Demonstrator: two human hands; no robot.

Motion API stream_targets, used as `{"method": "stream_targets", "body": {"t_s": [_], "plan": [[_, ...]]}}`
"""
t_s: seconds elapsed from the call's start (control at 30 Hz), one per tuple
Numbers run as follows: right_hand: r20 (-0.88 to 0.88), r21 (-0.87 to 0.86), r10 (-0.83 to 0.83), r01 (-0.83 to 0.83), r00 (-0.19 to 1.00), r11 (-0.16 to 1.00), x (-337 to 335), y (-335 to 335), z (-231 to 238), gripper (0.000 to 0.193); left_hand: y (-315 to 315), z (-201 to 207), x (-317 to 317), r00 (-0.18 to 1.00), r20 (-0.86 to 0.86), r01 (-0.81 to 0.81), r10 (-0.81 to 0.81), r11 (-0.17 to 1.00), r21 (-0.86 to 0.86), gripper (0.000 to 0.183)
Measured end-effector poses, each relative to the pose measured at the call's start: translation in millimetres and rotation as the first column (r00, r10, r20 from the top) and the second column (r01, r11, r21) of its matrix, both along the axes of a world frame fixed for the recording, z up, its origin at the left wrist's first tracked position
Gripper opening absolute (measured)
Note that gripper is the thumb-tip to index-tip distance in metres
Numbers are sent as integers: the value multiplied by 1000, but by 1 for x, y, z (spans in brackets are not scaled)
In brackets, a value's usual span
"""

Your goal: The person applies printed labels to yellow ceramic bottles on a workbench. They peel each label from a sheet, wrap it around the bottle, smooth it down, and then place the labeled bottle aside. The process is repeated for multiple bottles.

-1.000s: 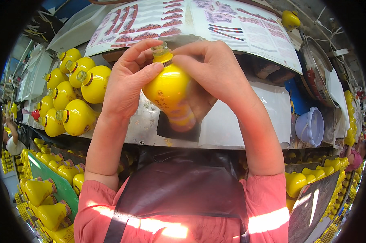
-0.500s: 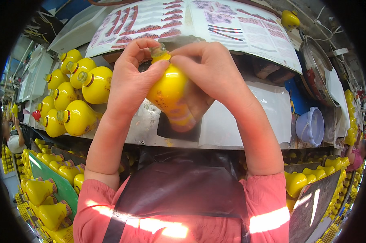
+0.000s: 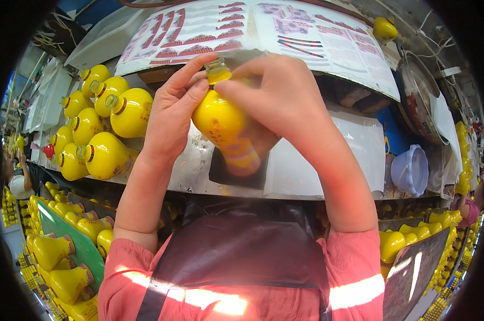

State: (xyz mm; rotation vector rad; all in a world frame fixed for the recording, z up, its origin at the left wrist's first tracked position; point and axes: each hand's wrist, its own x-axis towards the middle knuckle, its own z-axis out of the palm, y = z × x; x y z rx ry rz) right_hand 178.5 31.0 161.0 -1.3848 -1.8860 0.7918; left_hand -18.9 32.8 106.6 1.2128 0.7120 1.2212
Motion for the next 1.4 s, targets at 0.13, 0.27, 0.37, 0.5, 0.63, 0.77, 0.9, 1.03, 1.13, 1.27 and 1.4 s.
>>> {"method": "stream_targets", "body": {"t_s": [0.13, 0.27, 0.37, 0.5, 0.63, 0.77, 0.9, 1.03, 1.13, 1.27, 1.4], "plan": [[130, 75, -32, 22, 991, 997, -6, 2, 9, 38, -3, 2, 0, 1000, -5, 18, -18, 1000, 10, 41], [135, 0, 53, -54, 989, 999, 0, 2, 14, 32, -8, 4, -2, 999, 32, 24, -23, 1000, -11, 43], [36, -139, 27, -22, 999, 990, 4, 1, 14, 28, -11, 3, 0, 998, 64, 20, -20, 1000, -3, 43], [157, 167, -4, -23, 988, 986, 1, -7, 11, 22, -10, 0, 2, 998, 55, 15, -17, 999, 35, 43], [187, 371, -106, 29, 977, 928, -6, -15, 7, 16, -9, -3, 2, 998, 59, 9, -11, 1000, 24, 42], [144, 369, -133, 71, 981, 927, -11, -14, 5, 14, -8, -4, 4, 999, 53, -5, 3, 1000, 31, 41], [116, 384, -126, 73, 985, 921, -12, -12, 3, 13, -8, -5, 6, 998, 63, -20, 18, 999, 26, 41], [132, 360, -112, 57, 985, 931, -12, -13, 2, 12, -8, -5, 6, 999, 42, -20, 18, 999, 51, 41], [136, 361, -98, 43, 986, 931, -11, -12, 2, 12, -8, -4, 6, 999, 37, -20, 18, 998, 63, 41], [59, 337, -117, 91, 991, 937, -11, -12, 0, 13, -7, -4, 6, 999, 37, -13, 11, 998, 64, 42], [57, 333, -115, 90, 992, 939, -11, -12, -2, 13, -7, -4, 6, 1000, 11, -19, 18, 998, 64, 42]]}}
